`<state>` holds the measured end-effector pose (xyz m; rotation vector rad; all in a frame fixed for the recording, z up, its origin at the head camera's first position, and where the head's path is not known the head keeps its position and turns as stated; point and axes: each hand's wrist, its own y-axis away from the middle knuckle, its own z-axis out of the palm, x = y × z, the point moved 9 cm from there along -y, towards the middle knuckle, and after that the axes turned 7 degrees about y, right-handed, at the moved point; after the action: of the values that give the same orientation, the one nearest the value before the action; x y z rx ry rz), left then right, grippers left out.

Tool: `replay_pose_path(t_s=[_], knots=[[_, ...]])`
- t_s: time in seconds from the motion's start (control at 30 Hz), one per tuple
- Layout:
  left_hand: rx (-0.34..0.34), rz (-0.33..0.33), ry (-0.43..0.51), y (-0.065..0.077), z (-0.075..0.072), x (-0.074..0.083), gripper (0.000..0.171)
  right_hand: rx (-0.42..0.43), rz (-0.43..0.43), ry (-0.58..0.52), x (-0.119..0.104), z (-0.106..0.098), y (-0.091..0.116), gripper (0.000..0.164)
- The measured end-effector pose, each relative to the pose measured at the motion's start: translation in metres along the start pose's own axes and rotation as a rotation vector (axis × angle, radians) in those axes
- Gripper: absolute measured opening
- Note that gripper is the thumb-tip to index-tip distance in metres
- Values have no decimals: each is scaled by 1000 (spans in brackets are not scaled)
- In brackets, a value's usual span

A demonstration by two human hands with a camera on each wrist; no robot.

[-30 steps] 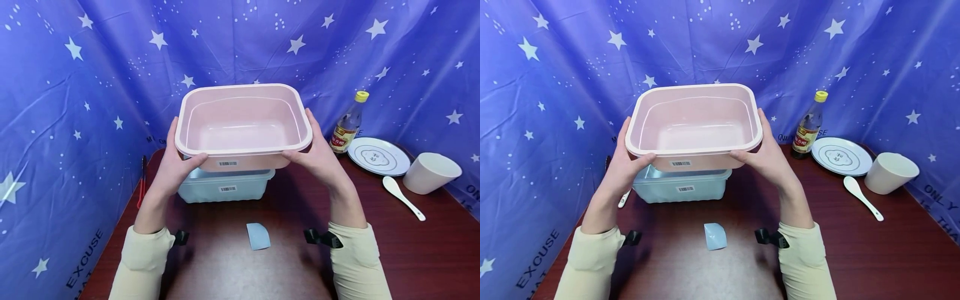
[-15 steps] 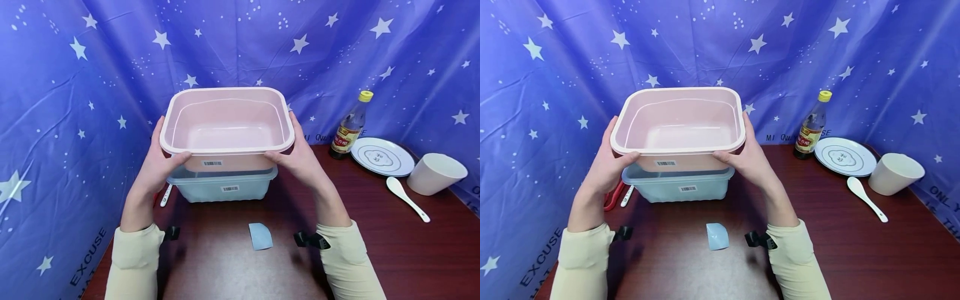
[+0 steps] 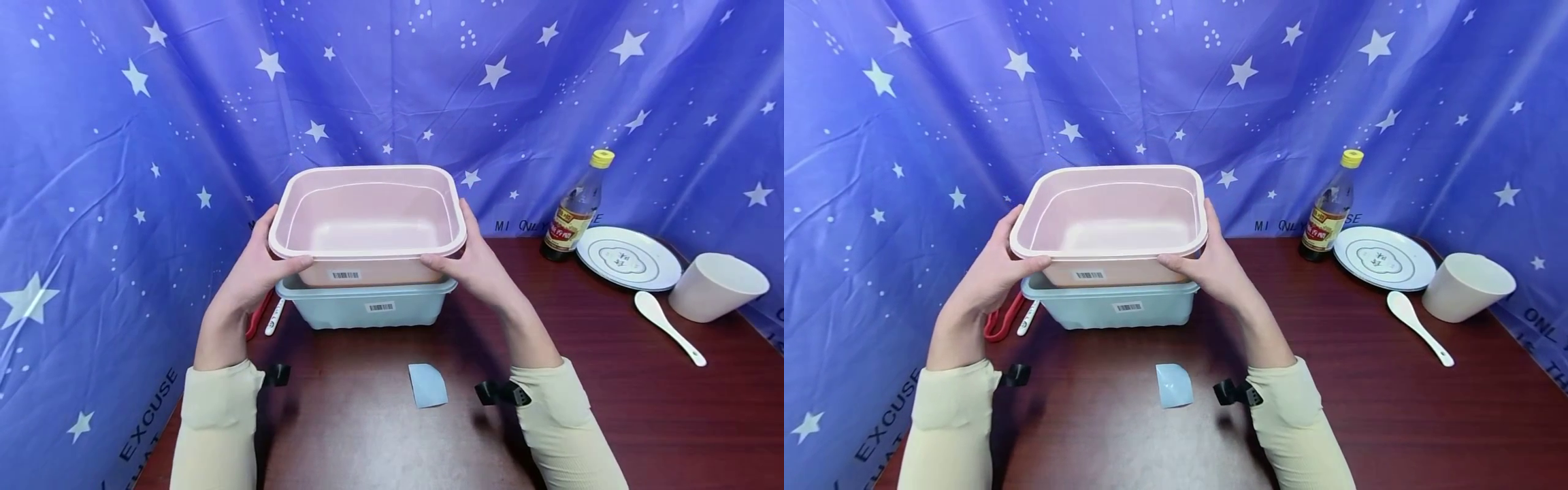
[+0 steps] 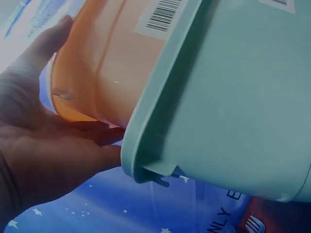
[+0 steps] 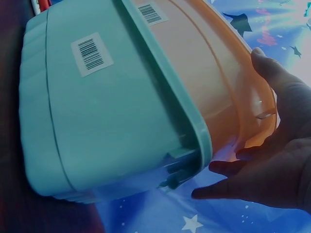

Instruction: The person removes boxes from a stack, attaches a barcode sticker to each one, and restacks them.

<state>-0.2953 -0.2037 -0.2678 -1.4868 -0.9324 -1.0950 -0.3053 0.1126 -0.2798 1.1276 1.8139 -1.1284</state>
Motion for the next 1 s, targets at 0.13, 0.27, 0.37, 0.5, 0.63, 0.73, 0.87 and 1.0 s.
replay_pose_path(t_s=[0.13, 0.27, 0.37, 0.5, 0.63, 0.73, 0.87, 1.0], knots=[[-14, -37, -52, -2, -2, -8, 98, -37, 35, 39, 8, 4, 0, 116], [-47, -92, -92, -2, -1, -15, 102, -76, 57, 89, 15, 7, 0, 113], [-86, -132, -115, -2, 1, -21, 105, -102, 76, 119, 20, 9, 0, 113], [-137, -177, -154, 0, 4, -28, 105, -132, 105, 150, 28, 11, 0, 116], [-165, -203, -172, 2, 7, -33, 105, -142, 111, 149, 31, 12, 1, 117], [-178, -206, -174, 3, 8, -36, 105, -151, 112, 138, 33, 14, 2, 116], [-181, -222, -174, 4, 7, -40, 104, -177, 102, 123, 35, 19, 3, 114], [-192, -248, -179, 5, 8, -46, 103, -173, 94, 115, 37, 21, 2, 111]])
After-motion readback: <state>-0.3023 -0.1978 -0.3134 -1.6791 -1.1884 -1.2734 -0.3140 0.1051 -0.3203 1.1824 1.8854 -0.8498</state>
